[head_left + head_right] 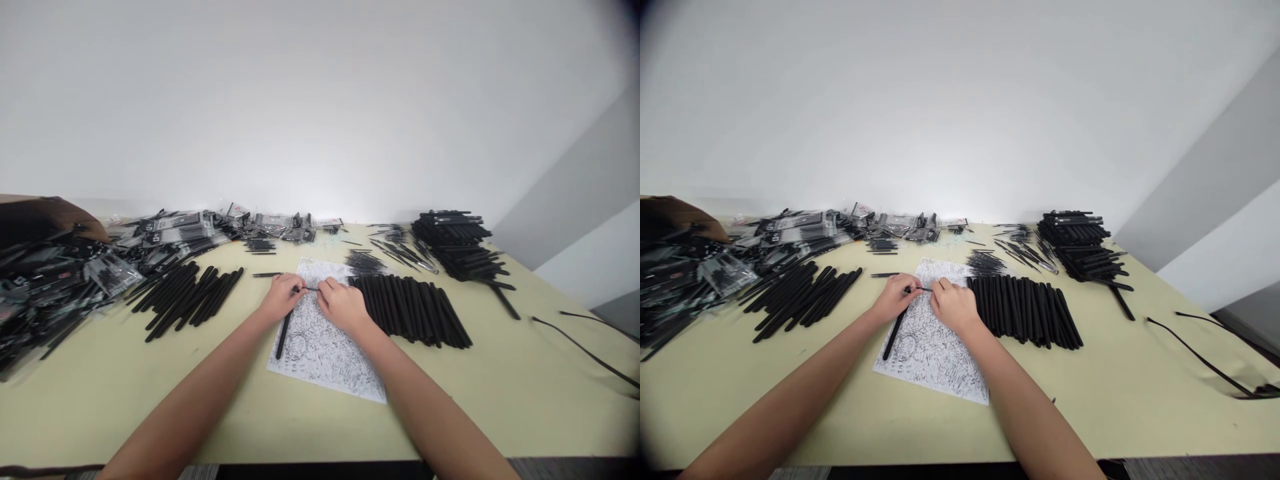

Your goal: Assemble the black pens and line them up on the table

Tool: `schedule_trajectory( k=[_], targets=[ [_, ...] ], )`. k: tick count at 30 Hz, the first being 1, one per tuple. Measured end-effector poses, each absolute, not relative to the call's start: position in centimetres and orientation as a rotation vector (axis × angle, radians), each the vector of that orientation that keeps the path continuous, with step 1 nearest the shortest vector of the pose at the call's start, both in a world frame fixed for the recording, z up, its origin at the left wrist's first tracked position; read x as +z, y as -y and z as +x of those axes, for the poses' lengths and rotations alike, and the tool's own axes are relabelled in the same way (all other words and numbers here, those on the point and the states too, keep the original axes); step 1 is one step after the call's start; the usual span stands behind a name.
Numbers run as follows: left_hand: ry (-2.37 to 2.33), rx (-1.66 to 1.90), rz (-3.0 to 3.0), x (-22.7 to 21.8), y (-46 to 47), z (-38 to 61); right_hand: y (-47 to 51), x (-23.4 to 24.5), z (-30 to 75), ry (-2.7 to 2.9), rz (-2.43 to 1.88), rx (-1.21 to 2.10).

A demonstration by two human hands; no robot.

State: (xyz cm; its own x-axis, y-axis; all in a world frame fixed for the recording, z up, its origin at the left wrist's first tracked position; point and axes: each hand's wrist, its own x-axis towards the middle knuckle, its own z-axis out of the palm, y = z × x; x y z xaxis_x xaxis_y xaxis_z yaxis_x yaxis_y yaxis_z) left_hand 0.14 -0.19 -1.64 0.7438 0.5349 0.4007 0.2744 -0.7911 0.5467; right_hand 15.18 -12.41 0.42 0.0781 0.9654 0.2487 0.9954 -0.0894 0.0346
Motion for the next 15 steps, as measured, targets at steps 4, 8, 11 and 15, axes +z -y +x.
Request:
schedule_trajectory(
  k=[4,8,11,15],
  targets=[
    [-0.577,0.708,2.515,-1.69,0.17,0.16,12.36,0.44,15.19,2.112,-2.152,-0.283],
    [-0.676,0.658,2.539,-1.71,0.30,0.19,12.34,0.29,15.14,2.099,-2.164,-0.309],
    [-0.833,0.633,2.515,-1.62,0.45,0.23,12.33,0.07,15.25,1.979,-2.188,-0.356],
    [-0.980,0.598,2.491,-1.33,0.74,0.26,12.37,-0.06,15.41,1.862,-2.121,-0.405]
  ],
)
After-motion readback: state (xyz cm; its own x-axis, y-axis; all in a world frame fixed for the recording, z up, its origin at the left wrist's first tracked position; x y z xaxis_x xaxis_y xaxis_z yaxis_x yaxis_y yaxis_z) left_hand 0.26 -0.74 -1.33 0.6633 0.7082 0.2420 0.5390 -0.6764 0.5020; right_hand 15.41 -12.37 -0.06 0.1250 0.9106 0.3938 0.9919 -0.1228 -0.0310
